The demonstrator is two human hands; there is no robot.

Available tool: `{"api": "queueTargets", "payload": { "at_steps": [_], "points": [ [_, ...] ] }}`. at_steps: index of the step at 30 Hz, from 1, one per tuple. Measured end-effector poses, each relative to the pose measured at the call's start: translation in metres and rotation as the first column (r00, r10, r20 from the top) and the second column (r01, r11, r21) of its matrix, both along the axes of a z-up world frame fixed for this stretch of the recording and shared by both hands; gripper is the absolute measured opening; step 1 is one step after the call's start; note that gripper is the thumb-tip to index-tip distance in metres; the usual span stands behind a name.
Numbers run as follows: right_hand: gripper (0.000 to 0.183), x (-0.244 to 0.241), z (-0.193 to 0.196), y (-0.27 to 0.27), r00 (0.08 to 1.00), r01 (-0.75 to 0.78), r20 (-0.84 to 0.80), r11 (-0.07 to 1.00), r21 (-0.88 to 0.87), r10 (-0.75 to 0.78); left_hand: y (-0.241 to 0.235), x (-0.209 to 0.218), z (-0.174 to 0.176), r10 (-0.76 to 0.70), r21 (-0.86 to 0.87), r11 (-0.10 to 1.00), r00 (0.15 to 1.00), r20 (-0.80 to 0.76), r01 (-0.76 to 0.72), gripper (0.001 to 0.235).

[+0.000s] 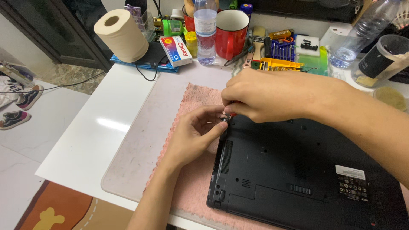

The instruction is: The person uses a red-handled screwdriver to remove several screws from the bottom of a black laptop. After removing the screws, they detach a small black plastic component from the laptop's underside and place it on the table.

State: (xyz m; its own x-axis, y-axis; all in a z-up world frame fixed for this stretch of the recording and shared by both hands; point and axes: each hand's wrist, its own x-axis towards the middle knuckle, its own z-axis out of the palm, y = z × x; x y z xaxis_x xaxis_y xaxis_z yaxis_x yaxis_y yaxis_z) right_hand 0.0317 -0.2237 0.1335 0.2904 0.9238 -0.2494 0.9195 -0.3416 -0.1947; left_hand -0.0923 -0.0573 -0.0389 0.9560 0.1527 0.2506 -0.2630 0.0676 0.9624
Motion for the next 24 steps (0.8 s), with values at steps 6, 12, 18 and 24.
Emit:
{"api": "queueTargets", "payload": {
  "at_steps": [6, 12, 18, 24],
  "points": [
    [0.031, 0.003, -0.002, -0.007, 0.999, -0.035, 0.031, 0.998, 0.057, 0.033, 0.002, -0.011, 0.027, -0.101, -0.069, 0.993, 0.988, -0.115, 0.093, 0.039],
    [0.033, 0.006, -0.011, -0.025, 0.998, -0.056, 0.020, 0.984, 0.169, 0.053, 0.004, -0.011, 0.022, -0.151, -0.127, 0.983, 0.980, -0.133, 0.134, 0.040],
    [0.029, -0.010, -0.013, -0.060, 0.988, 0.153, -0.051, 0.977, 0.150, -0.147, -0.003, -0.019, 0.027, -0.229, -0.143, 0.969, 0.946, -0.229, 0.200, 0.038],
    [0.022, -0.017, -0.020, -0.097, 0.989, 0.132, -0.108, 0.934, 0.333, -0.101, -0.006, -0.025, 0.039, -0.155, -0.124, 0.984, 0.949, -0.275, 0.125, 0.034]
  ]
}}
